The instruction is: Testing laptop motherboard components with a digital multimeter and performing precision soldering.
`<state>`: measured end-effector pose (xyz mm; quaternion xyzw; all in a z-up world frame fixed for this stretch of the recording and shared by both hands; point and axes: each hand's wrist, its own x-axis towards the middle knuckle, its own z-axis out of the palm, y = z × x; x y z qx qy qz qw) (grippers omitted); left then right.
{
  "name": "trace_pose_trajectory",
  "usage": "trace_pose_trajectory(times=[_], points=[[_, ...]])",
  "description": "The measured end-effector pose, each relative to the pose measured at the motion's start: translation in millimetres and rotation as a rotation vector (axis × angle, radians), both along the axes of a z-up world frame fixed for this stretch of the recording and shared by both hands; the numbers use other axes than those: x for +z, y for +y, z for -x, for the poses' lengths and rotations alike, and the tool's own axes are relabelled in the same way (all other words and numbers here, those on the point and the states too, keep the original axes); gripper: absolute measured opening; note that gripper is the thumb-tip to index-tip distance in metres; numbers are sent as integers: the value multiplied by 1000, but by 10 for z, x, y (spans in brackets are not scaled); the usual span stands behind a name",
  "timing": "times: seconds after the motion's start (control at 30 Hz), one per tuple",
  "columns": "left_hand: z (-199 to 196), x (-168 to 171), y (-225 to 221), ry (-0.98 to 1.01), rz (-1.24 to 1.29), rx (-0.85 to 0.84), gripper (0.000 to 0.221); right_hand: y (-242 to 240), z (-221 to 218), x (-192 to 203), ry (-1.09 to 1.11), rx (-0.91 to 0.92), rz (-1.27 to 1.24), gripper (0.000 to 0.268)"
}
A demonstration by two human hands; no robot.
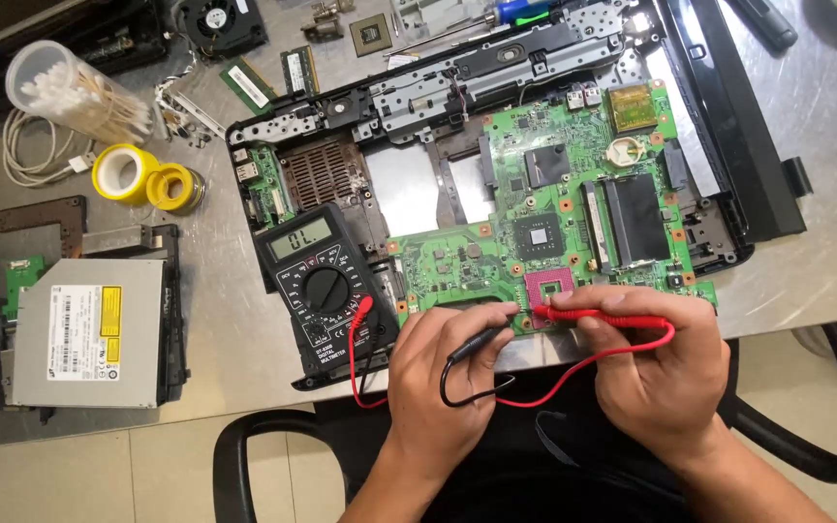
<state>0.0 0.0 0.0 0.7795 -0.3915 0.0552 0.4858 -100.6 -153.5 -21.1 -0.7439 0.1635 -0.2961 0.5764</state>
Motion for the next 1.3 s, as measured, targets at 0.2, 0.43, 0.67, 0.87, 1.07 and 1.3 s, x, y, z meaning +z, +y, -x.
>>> trace_pose_trajectory(times=[0.2,0.43,0.67,0.87,1.07,1.3], points=[[-5,-20,10,6,-15,-13,10,9,-8,15,-9,-1,-13,12],[-2,-17,10,-7,-25,-14,11,6,-21,10,-82,28,116,20],[-5,-11,13,21,-23,-13,11,13,-14,-6,-78,10,132,22],[-3,-10,10,26,-23,-12,11,6,-14,-10,-89,13,141,22],[1,-6,5,17,-18,-5,11,2,-13,-6,-88,14,161,23],[-6,-39,2,-28,-26,-14,11,3,-3,-33,-55,0,145,21]])
